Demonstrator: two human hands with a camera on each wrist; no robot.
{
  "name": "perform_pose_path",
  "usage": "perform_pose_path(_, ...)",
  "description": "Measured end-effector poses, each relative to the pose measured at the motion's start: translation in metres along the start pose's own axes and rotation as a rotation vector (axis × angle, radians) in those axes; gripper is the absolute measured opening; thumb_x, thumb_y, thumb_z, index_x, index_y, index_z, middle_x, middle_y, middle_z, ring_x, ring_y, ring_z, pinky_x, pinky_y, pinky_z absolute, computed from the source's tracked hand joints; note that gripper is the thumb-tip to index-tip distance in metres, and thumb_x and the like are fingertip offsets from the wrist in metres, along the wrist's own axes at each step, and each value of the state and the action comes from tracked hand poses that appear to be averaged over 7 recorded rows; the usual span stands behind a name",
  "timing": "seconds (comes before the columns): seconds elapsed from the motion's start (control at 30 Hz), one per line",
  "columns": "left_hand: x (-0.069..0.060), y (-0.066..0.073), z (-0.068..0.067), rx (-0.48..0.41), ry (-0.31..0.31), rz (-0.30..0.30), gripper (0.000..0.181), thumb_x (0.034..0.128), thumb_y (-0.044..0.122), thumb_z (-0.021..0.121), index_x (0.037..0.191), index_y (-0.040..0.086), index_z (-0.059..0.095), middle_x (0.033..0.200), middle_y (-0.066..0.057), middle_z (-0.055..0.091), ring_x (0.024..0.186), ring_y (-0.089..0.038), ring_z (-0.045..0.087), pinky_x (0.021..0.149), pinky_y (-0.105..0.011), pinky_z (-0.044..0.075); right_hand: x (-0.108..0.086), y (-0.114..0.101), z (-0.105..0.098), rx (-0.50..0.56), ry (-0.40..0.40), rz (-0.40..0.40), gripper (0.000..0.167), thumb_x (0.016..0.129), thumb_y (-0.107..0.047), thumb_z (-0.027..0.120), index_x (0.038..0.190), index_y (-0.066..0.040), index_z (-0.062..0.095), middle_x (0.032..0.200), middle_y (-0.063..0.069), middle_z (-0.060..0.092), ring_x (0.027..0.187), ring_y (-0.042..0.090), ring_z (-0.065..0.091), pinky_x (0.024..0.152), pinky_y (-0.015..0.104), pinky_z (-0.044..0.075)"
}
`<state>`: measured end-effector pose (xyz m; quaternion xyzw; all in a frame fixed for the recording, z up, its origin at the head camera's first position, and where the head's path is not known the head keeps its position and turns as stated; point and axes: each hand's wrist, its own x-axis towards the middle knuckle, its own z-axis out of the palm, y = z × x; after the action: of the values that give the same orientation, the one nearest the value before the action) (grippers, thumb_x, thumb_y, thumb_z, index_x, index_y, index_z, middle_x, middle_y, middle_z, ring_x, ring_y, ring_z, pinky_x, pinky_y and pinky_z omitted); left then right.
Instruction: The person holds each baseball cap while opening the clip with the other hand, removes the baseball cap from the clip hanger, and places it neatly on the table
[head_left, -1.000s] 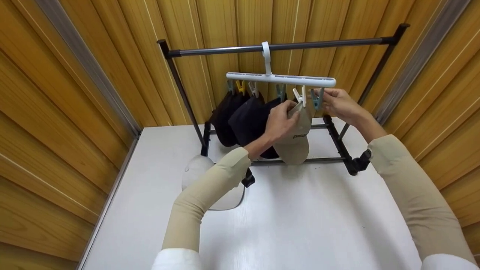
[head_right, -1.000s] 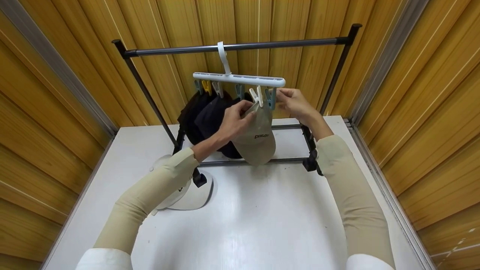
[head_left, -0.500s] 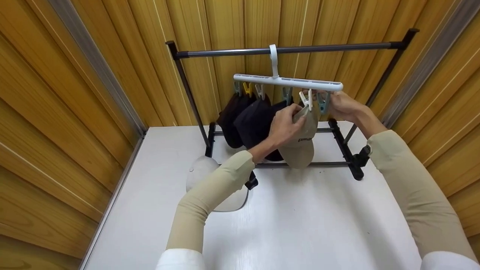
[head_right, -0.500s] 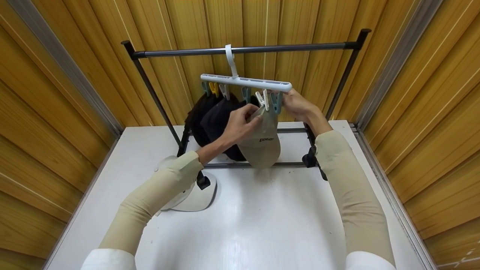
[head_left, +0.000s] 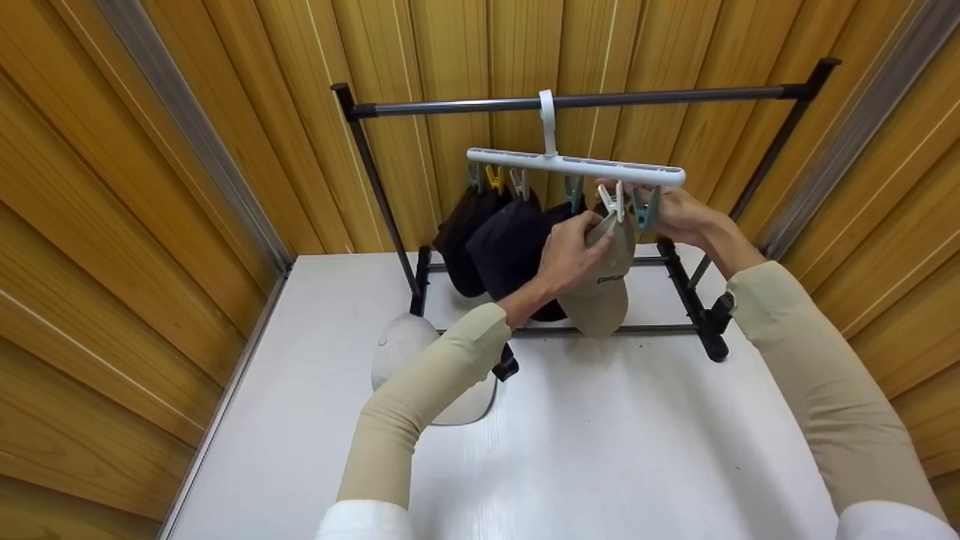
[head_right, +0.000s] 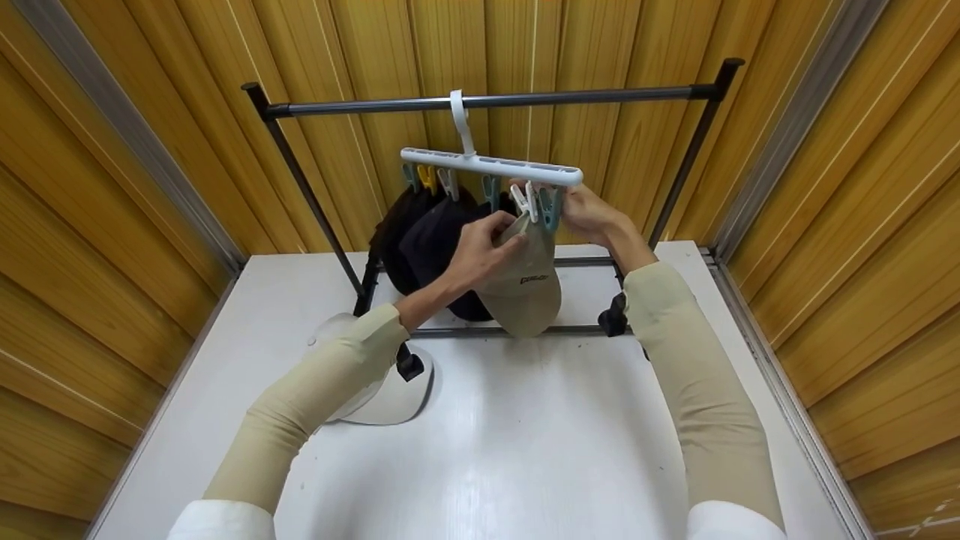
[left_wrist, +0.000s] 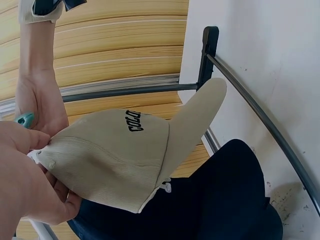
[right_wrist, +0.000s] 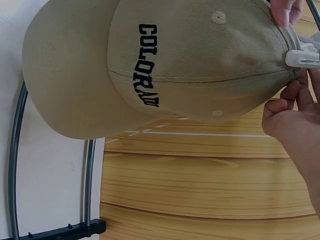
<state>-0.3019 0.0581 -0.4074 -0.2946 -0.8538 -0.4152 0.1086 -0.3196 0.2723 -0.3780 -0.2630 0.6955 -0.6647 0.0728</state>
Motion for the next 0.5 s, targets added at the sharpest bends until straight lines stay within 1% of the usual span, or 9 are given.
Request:
perform_pose_path(0.07,0.0011,-0.0019,-0.0022,-0.011,0.003,-0.007,0.02,0.0995,0.024,0.067,0.114,0.01,0.071,0.103,-0.003,0.075,0.085,-0.008,0.066,0.073,-0.018,0.049,0.0019,0.0006,0.0022,0.003,0.028,0.023,0.049,0.108,-0.034,0.045,0.149,-0.008,0.052,0.145,-0.005,0.058,0.136,0.013,0.047,0.109,0.029,0.04)
perform_pose_path(0.17,0.0026,-0.0048,-0.0053,-0.039,0.011,-0.008,0.018,0.0992,0.023,0.067,0.11,0.009,0.072,0.097,-0.004,0.074,0.079,-0.008,0.063,0.07,-0.018,0.046,0.0031,0.0009,0.005,-0.011,0.051,0.062,0.051,0.108,-0.036,0.046,0.151,-0.009,0.049,0.151,-0.003,0.053,0.14,0.011,0.042,0.116,0.034,0.032)
perform_pose_path(0.23,0.0035,-0.0059,-0.0062,-0.059,0.01,-0.009,0.017,0.0994,0.022,0.067,0.108,0.008,0.072,0.093,-0.004,0.073,0.078,-0.008,0.061,0.069,-0.018,0.045,0.0029,0.0011,0.0061,-0.026,0.05,0.077,0.051,0.108,-0.035,0.045,0.153,-0.012,0.048,0.153,-0.005,0.05,0.141,0.007,0.04,0.117,0.033,0.03)
perform_pose_path(0.27,0.0039,-0.006,-0.0061,-0.065,0.005,-0.009,0.018,0.0996,0.023,0.067,0.107,0.008,0.072,0.092,-0.004,0.073,0.077,-0.008,0.06,0.069,-0.017,0.044,0.0029,0.0014,0.0061,-0.017,0.038,0.071,0.05,0.108,-0.034,0.045,0.153,-0.011,0.047,0.153,-0.004,0.051,0.141,0.007,0.04,0.117,0.032,0.03)
perform_pose_path(0.33,0.0044,-0.0052,-0.0052,-0.071,-0.008,-0.014,0.018,0.1001,0.023,0.066,0.107,0.008,0.072,0.091,-0.004,0.072,0.078,-0.008,0.06,0.069,-0.017,0.044,0.0025,0.0021,0.0059,0.027,0.019,0.052,0.049,0.109,-0.03,0.045,0.153,-0.01,0.047,0.149,-0.002,0.054,0.138,0.007,0.045,0.114,0.03,0.036)
perform_pose_path(0.4,0.0046,-0.0035,-0.0039,-0.08,-0.025,-0.021,0.017,0.1004,0.022,0.065,0.106,0.007,0.072,0.092,-0.004,0.072,0.079,-0.008,0.061,0.069,-0.017,0.045,0.0024,0.0029,0.006,0.065,0.014,0.033,0.047,0.108,-0.027,0.047,0.151,-0.007,0.048,0.142,-0.003,0.06,0.133,0.008,0.051,0.108,0.026,0.042)
perform_pose_path(0.47,0.0047,-0.0016,-0.0026,-0.087,-0.04,-0.027,0.017,0.1007,0.022,0.064,0.106,0.007,0.071,0.092,-0.004,0.071,0.081,-0.007,0.061,0.069,-0.017,0.045,0.0022,0.0032,0.0065,0.105,0.03,0.026,0.046,0.107,-0.025,0.05,0.148,-0.004,0.05,0.136,-0.001,0.064,0.129,0.009,0.055,0.104,0.024,0.047)
perform_pose_path(0.5,0.0047,-0.0006,-0.002,-0.092,-0.047,-0.029,0.017,0.101,0.021,0.063,0.107,0.007,0.071,0.092,-0.003,0.071,0.081,-0.007,0.062,0.07,-0.017,0.046,0.002,0.0031,0.007,0.109,0.051,0.03,0.046,0.106,-0.025,0.052,0.146,-0.003,0.051,0.134,-0.001,0.065,0.127,0.01,0.057,0.102,0.024,0.048)
